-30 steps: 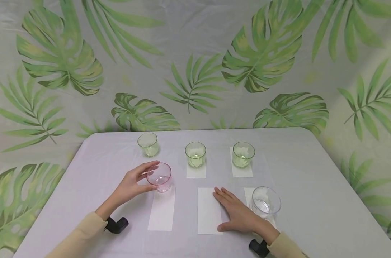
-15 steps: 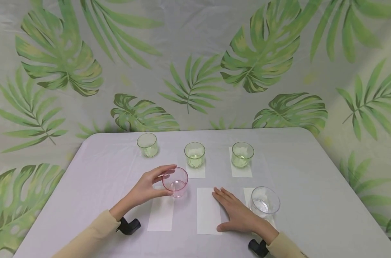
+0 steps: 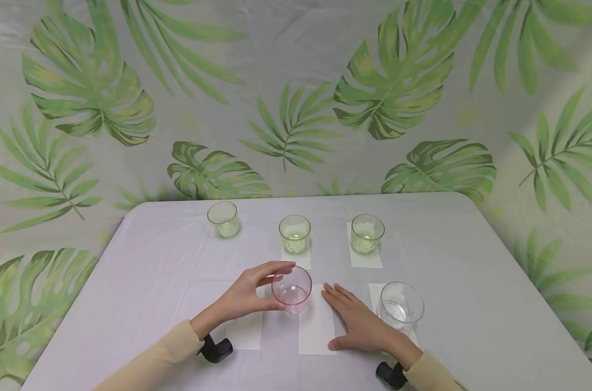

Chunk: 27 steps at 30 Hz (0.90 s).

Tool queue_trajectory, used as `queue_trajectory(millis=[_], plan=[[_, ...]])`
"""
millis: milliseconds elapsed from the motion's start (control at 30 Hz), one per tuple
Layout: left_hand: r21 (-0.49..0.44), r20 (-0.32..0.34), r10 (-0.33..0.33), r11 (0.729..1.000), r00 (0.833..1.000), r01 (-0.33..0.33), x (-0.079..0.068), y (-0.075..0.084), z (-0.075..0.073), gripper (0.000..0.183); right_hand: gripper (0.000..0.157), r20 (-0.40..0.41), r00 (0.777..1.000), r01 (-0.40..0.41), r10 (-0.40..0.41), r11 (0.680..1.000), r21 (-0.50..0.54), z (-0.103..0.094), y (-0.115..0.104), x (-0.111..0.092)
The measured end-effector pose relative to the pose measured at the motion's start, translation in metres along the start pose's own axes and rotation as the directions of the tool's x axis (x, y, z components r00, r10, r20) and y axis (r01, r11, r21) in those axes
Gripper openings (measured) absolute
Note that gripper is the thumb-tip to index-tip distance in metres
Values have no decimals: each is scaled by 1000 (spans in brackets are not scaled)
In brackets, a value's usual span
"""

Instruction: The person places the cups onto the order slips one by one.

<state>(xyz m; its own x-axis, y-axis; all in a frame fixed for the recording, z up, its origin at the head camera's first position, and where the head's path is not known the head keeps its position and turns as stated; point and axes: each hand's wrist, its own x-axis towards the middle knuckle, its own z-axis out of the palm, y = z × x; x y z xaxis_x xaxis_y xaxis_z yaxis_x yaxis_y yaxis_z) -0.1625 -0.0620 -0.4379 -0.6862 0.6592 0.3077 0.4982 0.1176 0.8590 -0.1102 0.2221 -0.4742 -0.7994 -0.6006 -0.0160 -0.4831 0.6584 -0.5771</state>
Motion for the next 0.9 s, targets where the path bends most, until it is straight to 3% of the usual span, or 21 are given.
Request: queue_trajectory(millis=[433,900], plan=[[-7,103,42,999,994,-42,12,-1,30,75,105,14,999,-31,31,1000,-2,-1,1,-1],[56,132,43,997,990,-50,15,-3,41,75,107,9,999,-37,37,999,16,-3,0,-1]])
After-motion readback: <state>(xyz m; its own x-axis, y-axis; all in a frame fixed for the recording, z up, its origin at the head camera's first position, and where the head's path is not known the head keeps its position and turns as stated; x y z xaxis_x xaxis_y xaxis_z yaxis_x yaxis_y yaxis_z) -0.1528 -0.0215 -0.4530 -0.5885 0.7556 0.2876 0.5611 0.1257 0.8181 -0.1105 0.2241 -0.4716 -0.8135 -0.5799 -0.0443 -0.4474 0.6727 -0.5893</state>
